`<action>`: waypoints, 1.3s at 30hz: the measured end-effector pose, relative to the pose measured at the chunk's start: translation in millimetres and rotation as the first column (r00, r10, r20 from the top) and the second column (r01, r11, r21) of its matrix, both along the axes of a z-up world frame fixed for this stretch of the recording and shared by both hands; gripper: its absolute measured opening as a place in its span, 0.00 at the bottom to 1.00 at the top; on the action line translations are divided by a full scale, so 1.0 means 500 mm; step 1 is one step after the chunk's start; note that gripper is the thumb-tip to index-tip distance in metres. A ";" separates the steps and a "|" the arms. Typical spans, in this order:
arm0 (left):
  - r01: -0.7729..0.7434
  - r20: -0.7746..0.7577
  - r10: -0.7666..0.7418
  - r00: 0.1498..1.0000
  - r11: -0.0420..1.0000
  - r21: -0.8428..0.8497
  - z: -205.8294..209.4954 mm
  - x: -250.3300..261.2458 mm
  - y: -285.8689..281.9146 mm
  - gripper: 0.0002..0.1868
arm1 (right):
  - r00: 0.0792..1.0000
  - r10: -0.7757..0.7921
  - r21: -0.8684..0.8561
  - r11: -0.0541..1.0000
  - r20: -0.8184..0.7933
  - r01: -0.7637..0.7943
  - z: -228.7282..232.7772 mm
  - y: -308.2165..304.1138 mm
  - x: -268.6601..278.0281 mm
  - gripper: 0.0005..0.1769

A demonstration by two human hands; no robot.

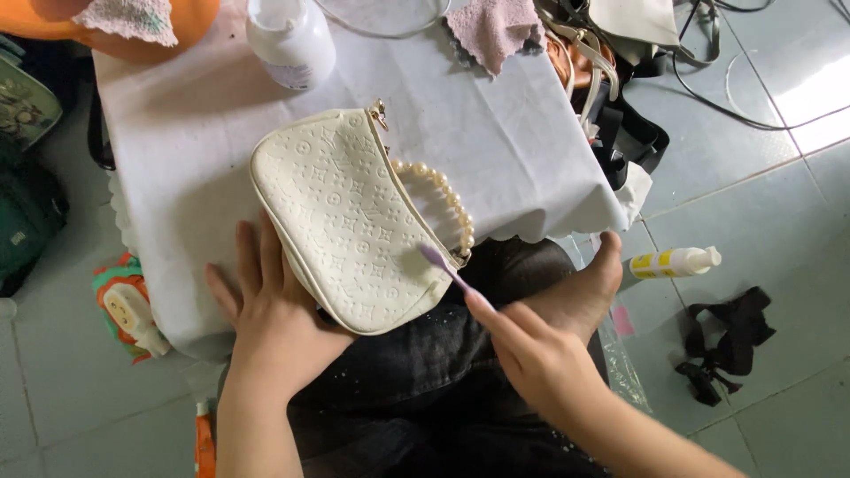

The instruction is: A person uses a toothbrush to scrub and clean the exterior surface of a white handbag.

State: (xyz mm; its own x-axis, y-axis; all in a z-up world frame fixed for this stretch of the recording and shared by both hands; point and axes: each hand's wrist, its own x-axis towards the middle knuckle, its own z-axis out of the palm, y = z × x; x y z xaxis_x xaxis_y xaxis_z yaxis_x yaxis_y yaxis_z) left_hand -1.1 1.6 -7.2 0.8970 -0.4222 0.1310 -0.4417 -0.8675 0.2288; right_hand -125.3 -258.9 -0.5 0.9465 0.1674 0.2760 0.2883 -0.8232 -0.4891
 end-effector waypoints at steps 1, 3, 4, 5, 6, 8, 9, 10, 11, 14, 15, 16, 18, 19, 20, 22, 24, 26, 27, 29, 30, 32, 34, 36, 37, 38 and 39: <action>0.007 -0.007 -0.007 1.000 1.000 -0.011 0.001 0.001 0.000 0.72 | 0.998 -0.053 0.020 0.998 -0.047 0.053 -0.008 0.004 -0.020 0.29; 0.019 -0.013 -0.019 1.000 1.000 -0.020 -0.002 0.001 0.002 0.72 | 0.990 -0.109 0.038 0.993 -0.095 0.113 -0.023 0.009 -0.035 0.26; 0.019 -0.005 -0.019 1.000 1.000 -0.012 -0.007 0.000 0.005 0.73 | 0.994 -0.095 0.032 0.995 -0.045 0.097 -0.029 0.011 -0.029 0.27; 0.020 0.004 -0.020 1.000 1.000 -0.004 -0.011 -0.001 0.007 0.73 | 0.997 -0.082 0.025 0.996 0.006 0.081 -0.034 0.013 -0.023 0.28; 0.025 0.005 -0.025 1.000 1.000 -0.002 -0.010 0.001 0.009 0.73 | 0.996 -0.087 0.027 0.996 0.006 0.087 -0.034 0.015 -0.006 0.28; 0.034 -0.012 -0.034 0.999 0.999 0.034 -0.010 0.000 0.013 0.74 | 0.996 -0.087 0.046 0.995 -0.025 0.088 -0.033 0.019 0.028 0.31; 0.035 -0.014 -0.034 0.999 0.999 0.036 -0.010 -0.002 0.011 0.74 | 0.996 -0.088 0.048 0.995 -0.027 0.089 -0.038 0.018 0.027 0.31; 0.034 -0.010 -0.033 0.999 0.999 0.031 -0.010 -0.004 0.010 0.73 | 0.994 -0.100 0.092 0.990 -0.047 0.104 -0.042 0.017 0.027 0.31; 0.033 -0.003 -0.033 0.999 0.999 0.025 -0.008 -0.001 0.009 0.72 | 0.992 -0.111 0.136 0.984 -0.063 0.118 -0.045 0.017 0.030 0.31; 0.040 -0.019 -0.039 0.999 0.999 0.026 -0.008 0.003 0.009 0.73 | 0.996 -0.073 0.249 0.965 -0.054 0.084 -0.102 0.007 -0.034 0.26; 0.035 -0.019 -0.034 0.999 0.999 0.026 -0.006 0.005 0.009 0.73 | 0.996 -0.068 0.249 0.965 -0.055 0.080 -0.107 0.006 -0.040 0.26; 0.037 -0.031 -0.035 0.999 0.999 0.036 -0.004 0.007 0.008 0.73 | 0.993 -0.085 0.245 0.964 -0.077 0.102 -0.114 0.004 -0.045 0.26; 0.046 -0.054 -0.044 0.998 0.998 0.052 -0.006 0.003 0.010 0.74 | 0.988 -0.108 0.246 0.960 -0.111 0.133 -0.107 0.006 -0.038 0.26; 0.037 -0.059 -0.033 0.998 0.998 0.054 -0.008 0.004 0.011 0.74 | 0.990 -0.109 0.231 0.965 -0.085 0.126 -0.093 0.008 -0.018 0.26; 0.027 -0.064 -0.023 0.998 0.998 0.057 -0.008 0.004 0.012 0.74 | 0.992 -0.109 0.216 0.969 -0.060 0.119 -0.079 0.009 0.002 0.27; 0.033 -0.052 -0.031 0.998 0.998 0.052 -0.009 0.002 0.009 0.74 | 0.992 -0.111 0.246 0.961 -0.066 0.124 -0.061 0.012 0.025 0.24; 0.031 -0.034 -0.029 0.999 0.998 0.047 -0.008 0.003 0.010 0.74 | 0.992 -0.105 0.276 0.954 -0.067 0.120 -0.061 0.011 0.027 0.22; 0.033 -0.039 -0.032 0.999 0.999 0.043 -0.009 0.003 0.012 0.74 | 0.993 -0.062 0.335 0.938 -0.097 0.091 -0.084 0.004 0.002 0.27; 0.033 -0.038 -0.031 0.999 0.999 0.039 -0.009 0.004 0.010 0.74 | 0.993 -0.062 0.331 0.939 -0.096 0.090 -0.097 0.002 -0.016 0.27; 0.043 0.001 -0.043 0.999 0.999 0.007 -0.009 0.001 0.009 0.72 | 0.990 -0.079 0.348 0.930 -0.120 0.116 -0.127 -0.002 -0.054 0.22; 0.040 0.000 -0.040 0.999 0.999 0.005 -0.010 0.001 0.007 0.72 | 0.990 -0.077 0.346 0.931 -0.121 0.114 -0.124 -0.007 -0.054 0.22; 0.035 -0.002 -0.035 0.999 0.999 0.014 -0.009 0.002 0.007 0.71 | 0.990 -0.075 0.317 0.942 -0.120 0.110 -0.118 -0.011 -0.059 0.23; 0.036 0.000 -0.036 0.999 0.999 0.021 -0.008 0.002 0.007 0.72 | 0.992 -0.097 0.304 0.945 -0.081 0.117 -0.103 -0.011 -0.029 0.20; 0.034 0.001 -0.034 0.999 0.999 0.024 -0.011 0.003 0.007 0.73 | 0.992 -0.116 0.289 0.950 -0.040 0.122 -0.093 -0.008 -0.015 0.18; 0.038 0.008 -0.038 0.999 0.999 0.030 -0.012 0.003 0.008 0.72 | 0.992 -0.109 0.318 0.940 -0.058 0.122 -0.089 -0.004 -0.016 0.20; 0.041 0.015 -0.041 0.999 0.999 0.035 -0.013 0.002 0.010 0.72 | 0.992 -0.103 0.347 0.930 -0.076 0.123 -0.086 0.000 -0.016 0.23; 0.035 0.019 -0.036 0.999 0.999 0.035 -0.010 0.004 0.009 0.72 | 0.993 -0.097 0.348 0.930 -0.072 0.117 -0.087 0.011 -0.027 0.23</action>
